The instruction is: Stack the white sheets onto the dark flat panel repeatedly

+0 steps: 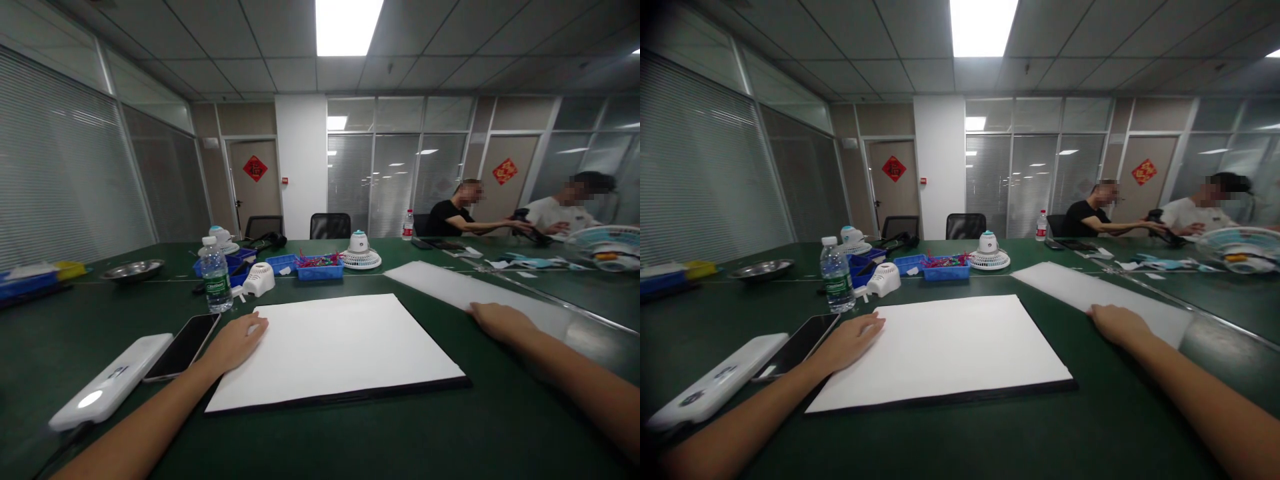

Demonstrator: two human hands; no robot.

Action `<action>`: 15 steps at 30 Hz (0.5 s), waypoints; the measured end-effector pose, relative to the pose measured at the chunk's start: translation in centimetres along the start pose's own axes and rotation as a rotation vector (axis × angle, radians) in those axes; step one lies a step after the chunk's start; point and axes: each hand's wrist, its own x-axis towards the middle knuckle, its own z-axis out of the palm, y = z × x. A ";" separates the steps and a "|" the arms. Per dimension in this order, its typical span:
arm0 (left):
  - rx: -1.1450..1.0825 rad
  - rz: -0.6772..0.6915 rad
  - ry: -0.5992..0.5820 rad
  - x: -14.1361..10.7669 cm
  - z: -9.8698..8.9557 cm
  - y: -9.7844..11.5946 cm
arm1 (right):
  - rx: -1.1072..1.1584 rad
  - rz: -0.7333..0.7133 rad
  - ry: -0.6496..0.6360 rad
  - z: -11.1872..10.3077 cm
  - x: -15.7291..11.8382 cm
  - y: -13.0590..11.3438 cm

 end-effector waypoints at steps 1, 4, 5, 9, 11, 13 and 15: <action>0.006 0.002 -0.002 -0.1 -0.1 0.2 | -0.017 -0.011 -0.009 -0.1 0.0 -0.5; 0.020 0.006 -0.008 -0.2 -0.3 0.4 | -0.063 -0.045 -0.011 -0.7 -0.1 -2.1; 0.023 0.009 -0.007 -0.2 -0.3 0.4 | -0.071 -0.051 -0.003 -0.9 -0.3 -2.5; 0.026 0.036 0.035 0.0 0.1 -0.2 | -0.068 -0.049 0.033 -2.2 -1.4 -3.8; 0.020 0.047 0.059 0.0 0.3 -0.5 | -0.061 -0.041 0.068 -3.0 -1.9 -4.5; 0.006 0.062 0.070 0.1 0.4 -0.7 | -0.059 -0.034 0.106 -3.9 -2.4 -5.5; -0.011 0.072 0.075 0.2 0.5 -0.8 | -0.058 -0.048 0.136 -4.8 -2.9 -7.0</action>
